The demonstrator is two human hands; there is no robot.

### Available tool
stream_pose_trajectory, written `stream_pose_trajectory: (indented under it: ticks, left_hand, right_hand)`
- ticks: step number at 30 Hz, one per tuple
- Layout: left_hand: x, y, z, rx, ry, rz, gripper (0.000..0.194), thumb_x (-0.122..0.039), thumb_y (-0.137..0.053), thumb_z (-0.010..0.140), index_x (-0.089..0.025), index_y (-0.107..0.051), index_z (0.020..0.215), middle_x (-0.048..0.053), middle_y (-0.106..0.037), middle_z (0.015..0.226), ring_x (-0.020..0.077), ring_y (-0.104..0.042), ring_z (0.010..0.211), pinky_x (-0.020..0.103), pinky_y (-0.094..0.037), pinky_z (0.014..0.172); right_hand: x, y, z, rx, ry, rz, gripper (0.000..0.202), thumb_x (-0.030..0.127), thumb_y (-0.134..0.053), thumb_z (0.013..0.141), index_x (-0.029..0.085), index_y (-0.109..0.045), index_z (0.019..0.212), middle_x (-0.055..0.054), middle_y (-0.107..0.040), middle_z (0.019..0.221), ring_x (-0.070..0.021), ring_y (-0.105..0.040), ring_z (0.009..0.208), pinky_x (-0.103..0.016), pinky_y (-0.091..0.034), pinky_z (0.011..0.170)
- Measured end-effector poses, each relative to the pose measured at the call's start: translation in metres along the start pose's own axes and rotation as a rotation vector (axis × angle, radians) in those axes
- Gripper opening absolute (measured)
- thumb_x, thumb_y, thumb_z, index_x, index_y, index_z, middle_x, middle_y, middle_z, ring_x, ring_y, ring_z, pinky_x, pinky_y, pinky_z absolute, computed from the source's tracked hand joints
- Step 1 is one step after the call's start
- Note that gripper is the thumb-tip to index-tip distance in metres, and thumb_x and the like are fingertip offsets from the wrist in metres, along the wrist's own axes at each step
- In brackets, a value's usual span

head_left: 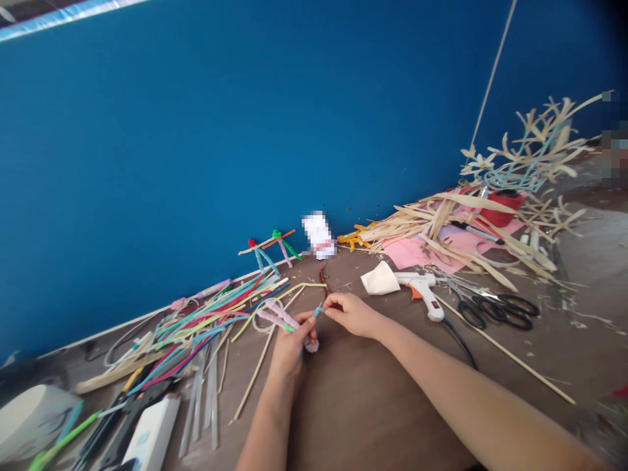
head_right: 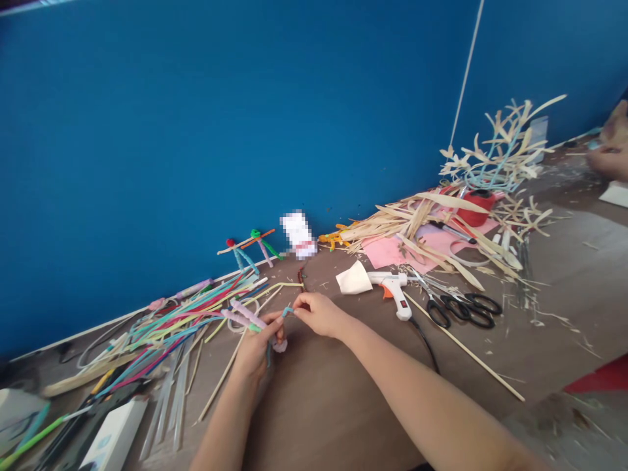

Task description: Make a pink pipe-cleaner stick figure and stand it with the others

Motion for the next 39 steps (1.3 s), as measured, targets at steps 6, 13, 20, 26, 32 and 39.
stream_pose_trajectory:
  ticks: [6,13,20,26,32,39]
  left_hand:
    - [0.002,-0.007,-0.005,0.141,0.078,0.085,0.023,-0.025,-0.062,0.062,-0.009,-0.063,0.079,-0.004,-0.047,0.041,0.0065,-0.041,0.038,0.02,-0.031,0.041]
    - [0.014,-0.017,-0.012,0.241,0.166,0.235,0.024,-0.027,-0.061,0.061,-0.008,-0.061,0.075,-0.004,-0.047,0.042,0.0066,-0.041,0.037,0.02,-0.031,0.039]
    - [0.016,-0.016,-0.005,0.117,0.103,0.292,0.031,-0.027,-0.056,0.063,-0.008,-0.059,0.087,-0.007,-0.041,0.04,0.0053,-0.035,0.036,0.019,-0.027,0.038]
    - [0.015,-0.005,-0.001,0.014,0.102,0.075,0.033,-0.027,-0.06,0.06,-0.009,-0.059,0.088,-0.007,-0.041,0.039,0.0056,-0.036,0.037,0.019,-0.025,0.04]
    - [0.021,-0.018,0.0,0.062,0.104,-0.215,0.028,-0.026,-0.061,0.063,-0.012,-0.06,0.088,-0.008,-0.042,0.041,0.0036,-0.034,0.036,0.021,-0.033,0.047]
    - [0.025,-0.053,0.007,0.084,0.182,-0.465,0.03,-0.021,-0.062,0.063,-0.013,-0.058,0.092,-0.006,-0.045,0.044,0.0042,-0.039,0.037,0.02,-0.037,0.048]
  right_hand:
    - [-0.005,-0.005,0.0,0.088,-0.014,0.02,0.011,0.02,-0.049,0.071,0.015,-0.059,0.072,0.001,-0.055,0.061,-0.0091,-0.047,0.055,-0.02,-0.036,0.052]
    - [-0.011,-0.007,0.001,0.172,-0.037,0.224,0.012,0.02,-0.053,0.068,0.015,-0.06,0.076,-0.002,-0.061,0.07,-0.0113,-0.054,0.064,-0.023,-0.041,0.061]
    - [0.001,0.006,0.002,0.005,0.026,0.193,0.013,0.019,-0.055,0.067,0.015,-0.06,0.079,-0.001,-0.06,0.071,-0.0117,-0.054,0.065,-0.024,-0.042,0.062]
    - [0.02,0.015,-0.001,-0.078,0.145,0.096,0.015,0.014,-0.051,0.069,0.016,-0.061,0.079,-0.001,-0.062,0.071,-0.0116,-0.053,0.064,-0.025,-0.042,0.063]
    - [0.014,0.015,0.001,-0.102,0.141,0.23,0.018,0.009,-0.047,0.068,0.017,-0.057,0.08,0.0,-0.06,0.073,-0.0116,-0.054,0.067,-0.025,-0.042,0.064]
    - [0.0,0.036,-0.001,-0.32,0.075,0.42,0.008,0.018,-0.052,0.068,0.018,-0.054,0.076,0.001,-0.055,0.07,-0.0116,-0.053,0.065,-0.025,-0.044,0.061]
Point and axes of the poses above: each hand's wrist, its own z-axis towards the middle knuckle, its own y-axis out of the back of the hand, x = y × z, the point moved 10 cm from there along z, towards the middle knuckle
